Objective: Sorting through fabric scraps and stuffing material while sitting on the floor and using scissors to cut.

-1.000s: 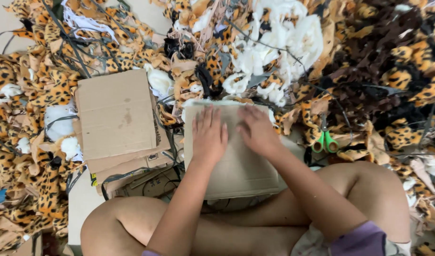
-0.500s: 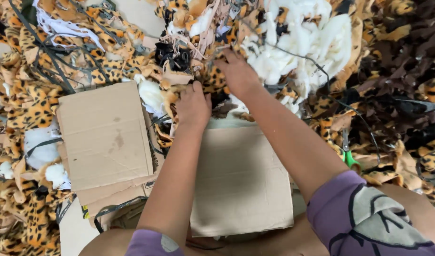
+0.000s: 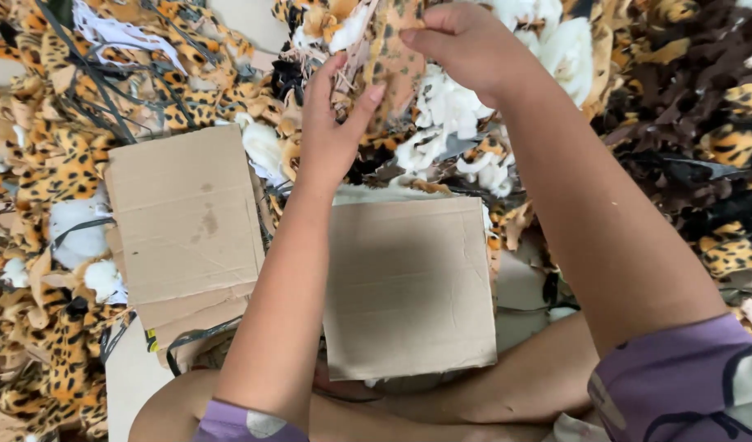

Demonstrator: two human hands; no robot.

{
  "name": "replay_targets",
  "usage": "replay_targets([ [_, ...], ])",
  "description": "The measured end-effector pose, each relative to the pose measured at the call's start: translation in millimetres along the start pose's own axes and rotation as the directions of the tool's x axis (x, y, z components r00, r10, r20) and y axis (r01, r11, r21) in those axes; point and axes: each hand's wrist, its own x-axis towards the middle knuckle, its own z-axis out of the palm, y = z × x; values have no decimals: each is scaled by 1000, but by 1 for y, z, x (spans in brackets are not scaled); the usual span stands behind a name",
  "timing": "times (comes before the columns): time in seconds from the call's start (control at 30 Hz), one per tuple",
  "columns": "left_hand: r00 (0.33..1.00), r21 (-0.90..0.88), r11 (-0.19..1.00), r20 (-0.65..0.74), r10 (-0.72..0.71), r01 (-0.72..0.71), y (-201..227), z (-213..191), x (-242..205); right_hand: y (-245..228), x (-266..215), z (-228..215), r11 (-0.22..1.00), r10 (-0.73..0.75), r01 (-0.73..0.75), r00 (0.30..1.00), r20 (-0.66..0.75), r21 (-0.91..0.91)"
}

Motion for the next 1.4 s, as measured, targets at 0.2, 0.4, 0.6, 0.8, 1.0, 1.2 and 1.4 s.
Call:
replay_targets([
  [0.2,983,-150,980,148,-107,129,59,0,-42,-22,-59,-1,975,-111,92,990,87,201],
  [0.4,936,-684,683,-1,-352,256,11,38,-139,20,-149,50,906,32,-147,959,280,398],
  [0.6,906,-669,663,38,-421,336,-74,45,-215,149,-188,121,900,37,-153,959,280,409],
  [0.8,943,-261,920,-81,-324,293,-53,18,-203,117,-180,115,992,-92,96,995,-48,80],
  [1.0,944,192,933,-190,-269,305,-49,14,-192,126,-193,129,891,-268,242,963,-14,-384],
  [1.2,959,216,963,-265,-99,159,-90,15,-186,157,-183,149,718,-405,341,914,34,-607],
  [1.4,936,423,897,-352,29,131,-122,21,-182,156,-181,143,684,-523,338,845,-112,-646],
])
